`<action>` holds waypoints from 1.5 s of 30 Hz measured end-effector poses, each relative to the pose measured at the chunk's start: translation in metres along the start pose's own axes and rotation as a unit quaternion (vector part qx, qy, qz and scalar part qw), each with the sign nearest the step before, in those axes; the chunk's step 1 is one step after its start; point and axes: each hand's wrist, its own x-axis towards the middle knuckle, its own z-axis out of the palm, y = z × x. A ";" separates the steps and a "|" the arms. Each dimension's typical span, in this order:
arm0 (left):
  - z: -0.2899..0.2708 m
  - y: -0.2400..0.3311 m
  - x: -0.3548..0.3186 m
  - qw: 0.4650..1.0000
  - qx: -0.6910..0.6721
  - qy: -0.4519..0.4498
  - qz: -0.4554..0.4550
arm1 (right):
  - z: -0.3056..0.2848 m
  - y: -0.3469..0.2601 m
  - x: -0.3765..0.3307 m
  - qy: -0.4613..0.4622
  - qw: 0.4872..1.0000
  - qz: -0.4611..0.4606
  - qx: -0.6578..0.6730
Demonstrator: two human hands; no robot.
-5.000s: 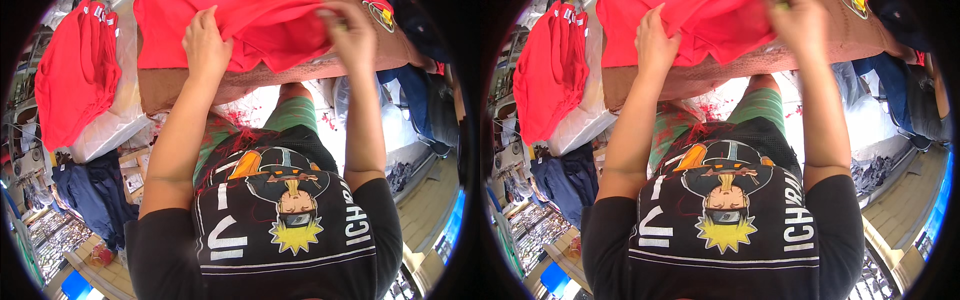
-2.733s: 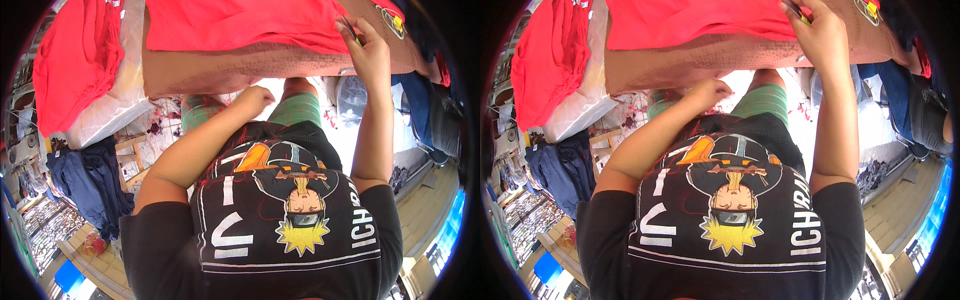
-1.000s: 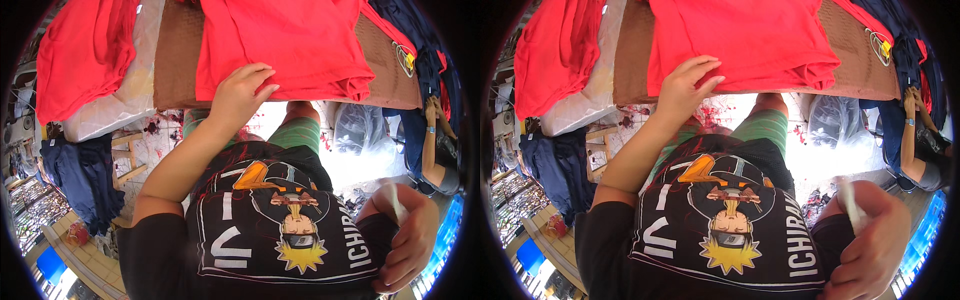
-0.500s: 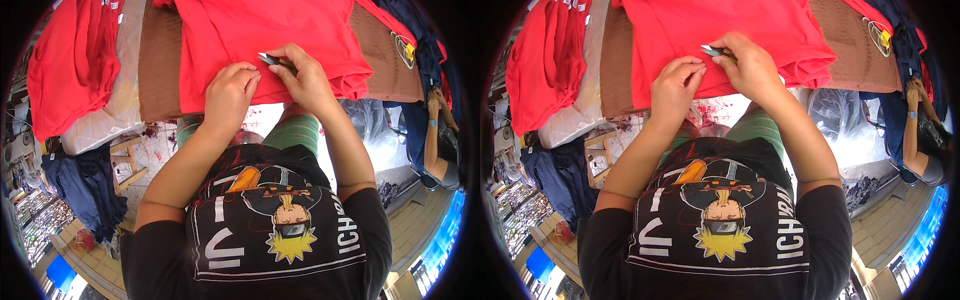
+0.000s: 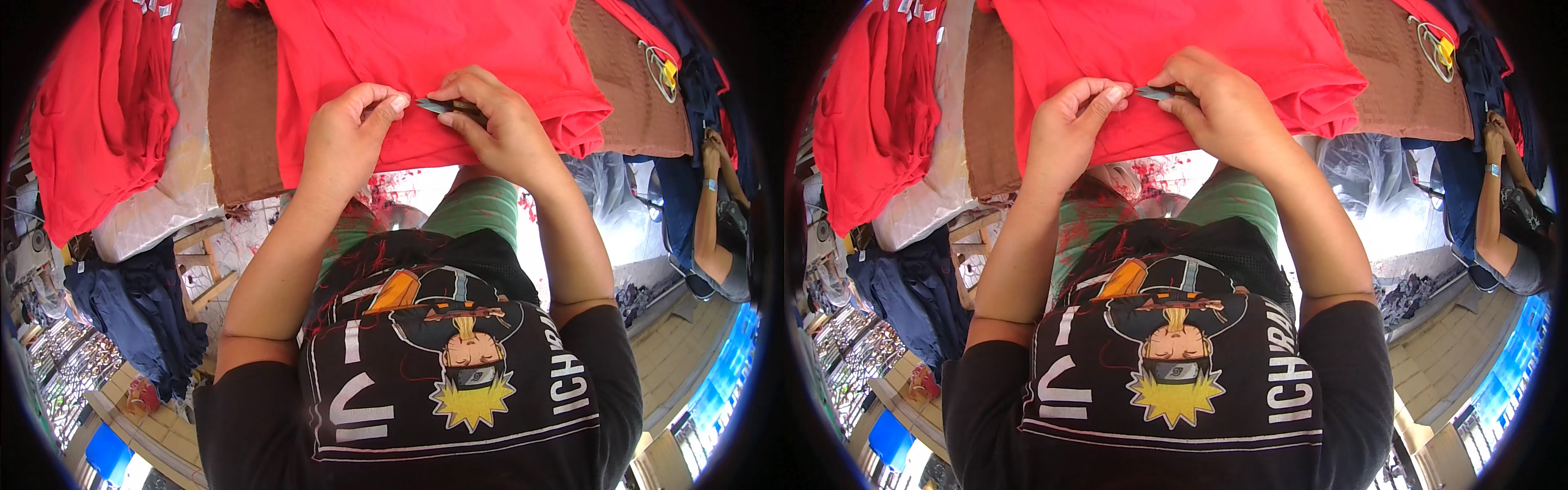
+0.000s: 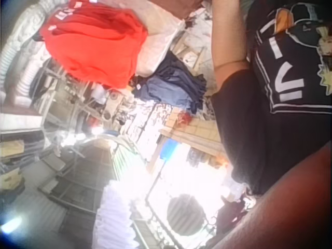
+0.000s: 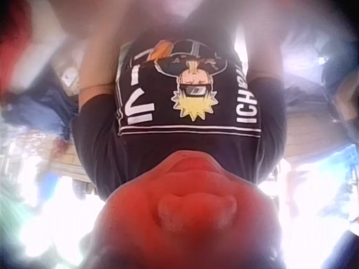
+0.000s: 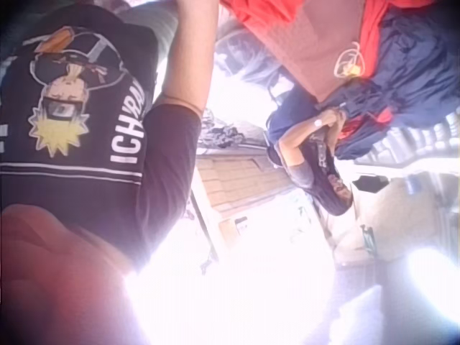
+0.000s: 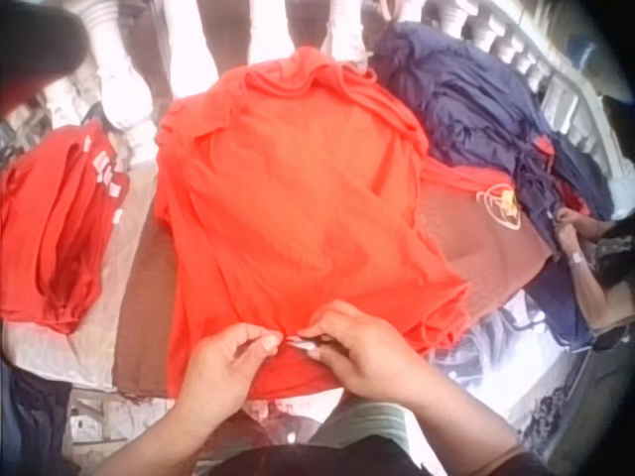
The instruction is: The person trims excess threads from several red shirts using small shears, turning the garments over and handling the necklines and seams.
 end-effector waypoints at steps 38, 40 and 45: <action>-0.019 -0.009 -0.033 0.989 0.119 0.077 0.030 | 0.034 -0.033 -0.009 -0.040 0.992 0.109 0.049; -0.024 -0.009 -0.031 0.996 0.074 0.047 0.021 | 0.033 -0.033 -0.008 -0.047 0.994 0.094 0.040; -0.024 -0.009 -0.031 0.995 0.079 0.052 0.013 | 0.037 -0.032 -0.006 -0.033 0.999 0.019 -0.005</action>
